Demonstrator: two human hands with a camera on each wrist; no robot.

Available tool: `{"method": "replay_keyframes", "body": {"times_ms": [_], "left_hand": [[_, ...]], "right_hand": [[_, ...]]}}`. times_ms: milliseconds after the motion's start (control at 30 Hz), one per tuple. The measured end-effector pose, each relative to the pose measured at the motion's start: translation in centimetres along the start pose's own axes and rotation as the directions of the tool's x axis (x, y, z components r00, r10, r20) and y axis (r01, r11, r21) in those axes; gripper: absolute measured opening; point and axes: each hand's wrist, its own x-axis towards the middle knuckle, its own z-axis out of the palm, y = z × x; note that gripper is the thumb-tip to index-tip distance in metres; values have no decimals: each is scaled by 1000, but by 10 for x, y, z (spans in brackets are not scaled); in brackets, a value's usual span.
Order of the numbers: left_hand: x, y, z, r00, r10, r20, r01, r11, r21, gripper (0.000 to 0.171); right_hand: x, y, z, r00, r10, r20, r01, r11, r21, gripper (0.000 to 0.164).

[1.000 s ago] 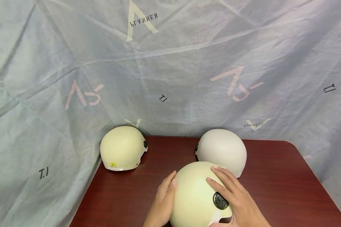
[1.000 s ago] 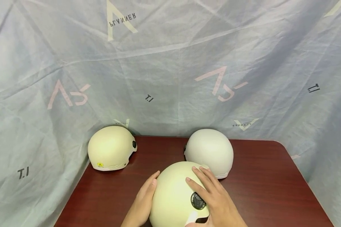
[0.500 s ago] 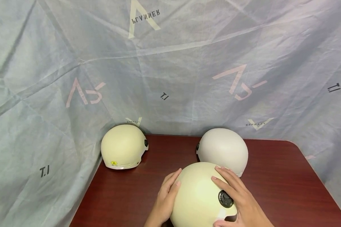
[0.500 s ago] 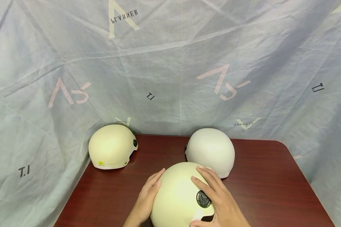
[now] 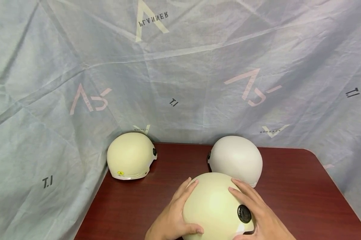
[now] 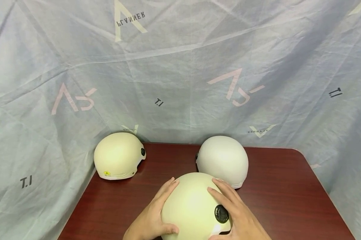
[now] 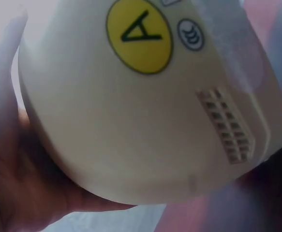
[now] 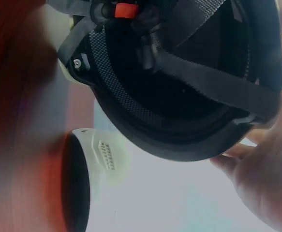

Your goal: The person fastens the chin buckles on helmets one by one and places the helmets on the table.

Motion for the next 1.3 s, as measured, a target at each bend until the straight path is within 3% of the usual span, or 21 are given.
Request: {"method": "replay_keyframes", "body": {"times_ms": [133, 267, 567, 733, 867, 1167, 1300], "left_hand": [[2, 6, -1, 999, -46, 5, 46, 999, 1, 112], [2, 12, 0, 997, -73, -14, 74, 997, 23, 109], [0, 22, 0, 992, -105, -71, 114, 983, 142, 108], [-1, 24, -1, 988, -133, -82, 146, 975, 168, 107], [-2, 24, 0, 989, -88, -116, 114, 965, 237, 107], [-1, 27, 5, 987, -56, -152, 111, 918, 381, 108], [2, 28, 9, 984, -11, -178, 92, 887, 452, 109]], "right_hand": [[-1, -11, -2, 992, 106, 68, -98, 990, -104, 115], [0, -20, 0, 970, 221, 103, -194, 955, -223, 124], [4, -31, 8, 956, 281, 91, -235, 910, -341, 138], [2, -29, 16, 955, 279, 103, -238, 925, -297, 140], [-5, -27, 25, 945, 305, 122, -269, 931, -246, 143], [-11, -20, 40, 946, 295, 130, -272, 947, -173, 136], [-13, -17, 44, 946, 299, 129, -273, 945, -181, 133]]}}
